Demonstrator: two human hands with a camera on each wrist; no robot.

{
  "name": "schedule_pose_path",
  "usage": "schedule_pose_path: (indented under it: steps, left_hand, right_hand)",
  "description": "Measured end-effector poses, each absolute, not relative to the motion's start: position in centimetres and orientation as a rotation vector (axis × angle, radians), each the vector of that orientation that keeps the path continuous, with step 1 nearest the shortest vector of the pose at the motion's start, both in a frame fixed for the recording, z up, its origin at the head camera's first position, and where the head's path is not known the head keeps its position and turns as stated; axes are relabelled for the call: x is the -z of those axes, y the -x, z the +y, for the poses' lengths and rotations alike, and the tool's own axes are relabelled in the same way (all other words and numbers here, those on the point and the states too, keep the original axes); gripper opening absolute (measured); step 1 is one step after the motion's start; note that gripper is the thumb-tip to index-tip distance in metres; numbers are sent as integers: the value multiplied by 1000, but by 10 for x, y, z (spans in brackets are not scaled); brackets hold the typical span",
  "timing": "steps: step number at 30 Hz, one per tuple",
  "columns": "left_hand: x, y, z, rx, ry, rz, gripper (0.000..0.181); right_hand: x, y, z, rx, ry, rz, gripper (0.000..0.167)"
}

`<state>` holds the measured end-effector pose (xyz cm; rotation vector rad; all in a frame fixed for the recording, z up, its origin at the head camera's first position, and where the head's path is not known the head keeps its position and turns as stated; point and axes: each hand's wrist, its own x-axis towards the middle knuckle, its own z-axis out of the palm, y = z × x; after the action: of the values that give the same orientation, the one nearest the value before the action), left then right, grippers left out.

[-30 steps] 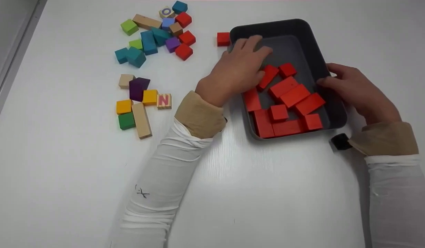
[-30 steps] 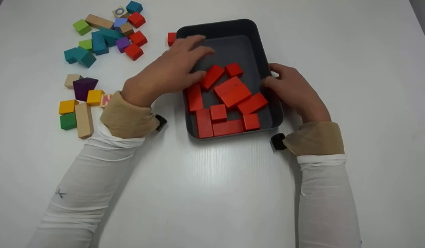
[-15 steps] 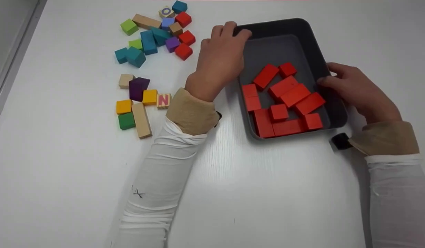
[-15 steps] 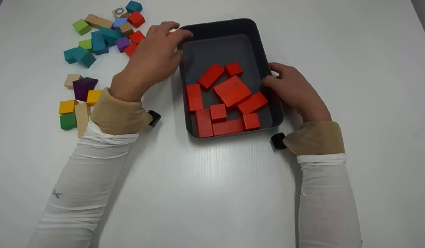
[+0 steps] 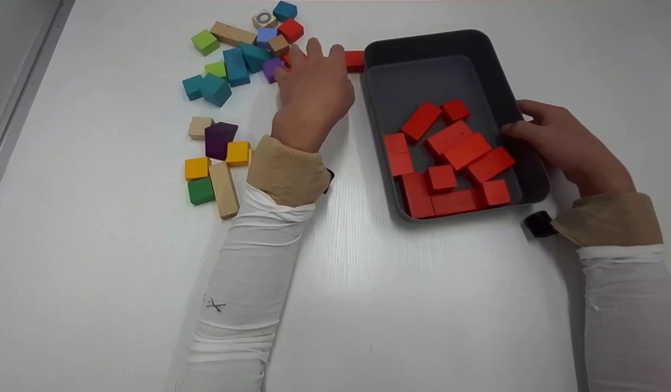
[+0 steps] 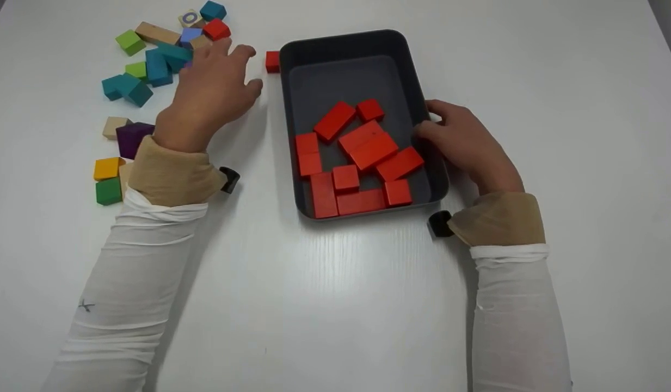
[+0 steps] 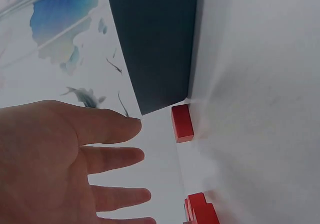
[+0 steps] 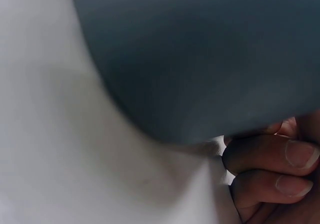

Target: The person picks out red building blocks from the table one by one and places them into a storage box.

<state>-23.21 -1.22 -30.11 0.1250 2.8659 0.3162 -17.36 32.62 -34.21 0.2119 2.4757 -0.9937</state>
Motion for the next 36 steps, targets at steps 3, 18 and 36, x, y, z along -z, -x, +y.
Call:
schedule_pose_path:
  steps: [3, 18, 36]
  left_hand:
    - [303, 234, -13, -307, -97, 2816, 64]
    - [310, 241, -21, -278, -127, 2732, 65]
    - [312, 245, -21, -196, -172, 2768, 59]
  right_hand:
    - [343, 173, 327, 1002, -218, 2470, 64]
    - [343, 173, 326, 1003, -233, 2467, 63]
    - [344, 174, 328, 997, -221, 2474, 61]
